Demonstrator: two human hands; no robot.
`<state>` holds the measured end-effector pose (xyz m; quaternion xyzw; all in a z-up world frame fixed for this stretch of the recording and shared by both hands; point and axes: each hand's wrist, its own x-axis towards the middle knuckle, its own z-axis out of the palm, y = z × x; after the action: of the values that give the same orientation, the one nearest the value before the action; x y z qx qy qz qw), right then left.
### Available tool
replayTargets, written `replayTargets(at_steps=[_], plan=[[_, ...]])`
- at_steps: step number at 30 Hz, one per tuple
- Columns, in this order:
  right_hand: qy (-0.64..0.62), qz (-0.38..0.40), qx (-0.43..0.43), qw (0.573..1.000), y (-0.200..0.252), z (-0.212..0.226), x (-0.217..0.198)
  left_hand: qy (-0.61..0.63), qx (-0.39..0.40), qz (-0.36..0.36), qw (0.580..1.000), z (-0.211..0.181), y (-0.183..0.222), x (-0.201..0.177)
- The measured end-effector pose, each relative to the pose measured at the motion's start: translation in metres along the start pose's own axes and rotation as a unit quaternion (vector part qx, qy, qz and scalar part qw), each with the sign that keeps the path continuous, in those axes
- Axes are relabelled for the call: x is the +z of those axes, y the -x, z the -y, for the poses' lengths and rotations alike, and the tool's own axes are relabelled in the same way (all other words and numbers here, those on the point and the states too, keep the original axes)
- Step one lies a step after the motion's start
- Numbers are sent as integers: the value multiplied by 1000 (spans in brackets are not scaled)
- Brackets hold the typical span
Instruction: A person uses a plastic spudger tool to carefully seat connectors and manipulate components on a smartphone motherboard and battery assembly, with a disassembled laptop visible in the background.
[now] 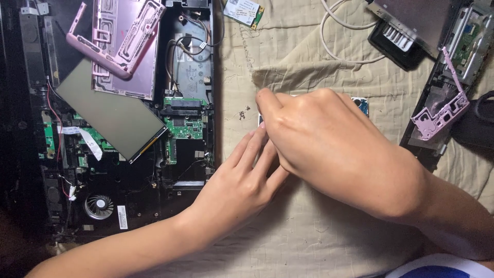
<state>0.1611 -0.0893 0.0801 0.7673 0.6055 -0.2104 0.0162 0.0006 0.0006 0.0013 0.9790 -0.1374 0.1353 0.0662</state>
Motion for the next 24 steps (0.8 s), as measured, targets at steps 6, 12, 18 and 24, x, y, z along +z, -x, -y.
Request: replayTargets(at_steps=[6, 12, 18, 24], plan=[[18, -1, 32, 999, -2, 2, 3, -1, 0, -3, 1000, 0, 0, 0], [26, 21, 50, 998, -4, 5, 2, -12, 5, 7, 1000, -1, 1, 0], [8, 58, 31, 998, -2, 4, -3, -7, 5, 7, 1000, -1, 2, 1], [23, 47, -7, 999, 2, -2, 0, -11, 3, 9, 1000, 0, -1, -2]])
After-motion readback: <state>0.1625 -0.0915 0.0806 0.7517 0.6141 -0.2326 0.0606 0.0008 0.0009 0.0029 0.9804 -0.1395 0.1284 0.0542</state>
